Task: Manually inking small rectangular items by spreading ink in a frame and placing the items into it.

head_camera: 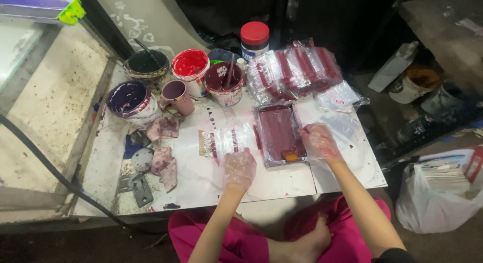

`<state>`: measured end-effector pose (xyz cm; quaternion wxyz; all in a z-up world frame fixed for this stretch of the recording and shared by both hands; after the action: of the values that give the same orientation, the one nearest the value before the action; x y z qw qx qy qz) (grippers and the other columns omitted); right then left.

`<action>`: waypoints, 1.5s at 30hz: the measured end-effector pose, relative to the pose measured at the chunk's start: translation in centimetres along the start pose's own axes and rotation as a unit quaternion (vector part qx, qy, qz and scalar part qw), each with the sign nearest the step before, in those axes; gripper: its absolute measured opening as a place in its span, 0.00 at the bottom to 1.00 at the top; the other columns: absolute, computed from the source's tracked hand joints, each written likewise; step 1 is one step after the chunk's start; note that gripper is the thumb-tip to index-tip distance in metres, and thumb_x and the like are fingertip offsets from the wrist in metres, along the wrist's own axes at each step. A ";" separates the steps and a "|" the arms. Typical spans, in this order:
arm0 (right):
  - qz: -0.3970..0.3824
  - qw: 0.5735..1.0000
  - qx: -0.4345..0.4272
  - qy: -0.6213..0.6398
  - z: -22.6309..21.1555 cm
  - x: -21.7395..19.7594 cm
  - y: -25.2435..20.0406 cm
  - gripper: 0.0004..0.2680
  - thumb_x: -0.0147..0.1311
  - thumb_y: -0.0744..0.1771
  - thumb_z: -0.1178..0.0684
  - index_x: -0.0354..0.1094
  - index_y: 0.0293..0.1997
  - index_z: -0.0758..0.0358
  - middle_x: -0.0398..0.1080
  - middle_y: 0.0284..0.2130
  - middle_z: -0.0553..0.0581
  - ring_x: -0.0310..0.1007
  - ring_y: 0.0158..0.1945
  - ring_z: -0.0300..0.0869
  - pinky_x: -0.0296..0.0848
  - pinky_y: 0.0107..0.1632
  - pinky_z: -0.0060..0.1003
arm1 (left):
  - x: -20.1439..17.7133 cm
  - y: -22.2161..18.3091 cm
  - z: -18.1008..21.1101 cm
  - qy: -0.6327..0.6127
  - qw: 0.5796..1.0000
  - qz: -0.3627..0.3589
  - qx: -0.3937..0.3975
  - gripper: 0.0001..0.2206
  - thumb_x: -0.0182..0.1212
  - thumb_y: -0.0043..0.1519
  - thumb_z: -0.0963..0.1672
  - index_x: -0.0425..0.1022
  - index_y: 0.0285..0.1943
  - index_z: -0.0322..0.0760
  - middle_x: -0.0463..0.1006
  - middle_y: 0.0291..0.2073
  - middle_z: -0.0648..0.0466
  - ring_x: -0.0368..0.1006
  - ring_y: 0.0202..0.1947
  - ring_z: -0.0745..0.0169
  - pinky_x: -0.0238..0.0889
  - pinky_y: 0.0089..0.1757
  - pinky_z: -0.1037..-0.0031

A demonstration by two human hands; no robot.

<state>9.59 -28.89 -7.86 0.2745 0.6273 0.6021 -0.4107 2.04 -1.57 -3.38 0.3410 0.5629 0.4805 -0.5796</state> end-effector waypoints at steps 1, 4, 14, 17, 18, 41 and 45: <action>0.022 0.999 0.027 0.000 1.0 1.3 0.9 0.11 0.50 0.67 0.42 0.80 0.41 0.46 0.79 0.38 0.56 0.79 0.49 0.52 0.79 0.49 0.46 | 0.0 0.0 0.1 -0.002 1.000 -0.029 -0.002 0.21 0.48 0.64 0.39 0.67 0.67 0.25 0.82 0.46 0.43 0.78 0.50 0.46 0.62 0.50 0.48; 0.050 0.998 0.048 -0.007 1.6 1.9 1.7 0.10 0.50 0.67 0.41 0.80 0.38 0.41 0.79 0.37 0.52 0.80 0.45 0.48 0.80 0.45 0.41 | -0.6 -0.3 0.3 -0.006 0.997 -0.074 -0.005 0.24 0.46 0.64 0.38 0.59 0.72 0.21 0.80 0.52 0.41 0.75 0.55 0.45 0.59 0.54 0.48; 0.048 0.998 0.034 -0.005 -1.1 0.8 0.8 0.11 0.48 0.67 0.47 0.78 0.36 0.59 0.79 0.33 0.64 0.81 0.45 0.56 0.80 0.46 0.50 | -3.3 -1.2 0.8 -0.036 0.997 -0.055 -0.035 0.22 0.40 0.66 0.38 0.62 0.70 0.22 0.82 0.50 0.45 0.76 0.54 0.48 0.55 0.55 0.51; 0.042 0.998 0.052 0.005 -0.6 0.6 1.0 0.11 0.48 0.67 0.45 0.77 0.36 0.58 0.79 0.32 0.63 0.81 0.44 0.56 0.80 0.44 0.49 | -4.3 -1.9 0.9 -0.034 0.998 -0.047 -0.030 0.21 0.40 0.66 0.38 0.64 0.68 0.21 0.82 0.48 0.43 0.76 0.52 0.46 0.56 0.54 0.50; 0.041 0.998 0.053 0.005 -0.9 0.4 0.7 0.11 0.48 0.67 0.45 0.77 0.36 0.58 0.79 0.32 0.63 0.81 0.44 0.56 0.80 0.44 0.49 | -4.1 -1.6 0.8 -0.034 0.998 -0.047 -0.030 0.21 0.40 0.66 0.38 0.64 0.68 0.21 0.82 0.48 0.43 0.76 0.52 0.46 0.56 0.54 0.50; 0.002 1.000 0.007 0.000 -3.4 -3.5 -1.9 0.13 0.47 0.66 0.46 0.80 0.45 0.57 0.79 0.42 0.65 0.77 0.53 0.60 0.77 0.55 0.54 | -4.9 -3.7 -2.4 -0.208 0.969 -0.032 -0.127 0.25 0.31 0.73 0.47 0.58 0.76 0.33 0.83 0.45 0.37 0.76 0.56 0.39 0.55 0.62 0.50; 0.025 0.997 -0.071 -0.003 -6.3 2.3 -0.6 0.10 0.50 0.65 0.45 0.80 0.40 0.52 0.80 0.36 0.60 0.79 0.48 0.53 0.79 0.48 0.46 | -6.2 -10.6 -8.0 -0.237 0.940 -0.042 -0.242 0.20 0.34 0.71 0.46 0.67 0.68 0.43 0.83 0.47 0.44 0.77 0.55 0.44 0.60 0.59 0.56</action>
<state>10.05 -22.31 -6.49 0.3307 0.6199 0.6130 -0.3614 -4.45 8.26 5.33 0.5462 0.2893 0.5349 -0.5760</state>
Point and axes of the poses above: each hand's wrist, its own y-axis towards the middle knuckle, its own x-axis out of the palm, z = x × y, the point moved 2 cm from there along y, towards the middle knuckle
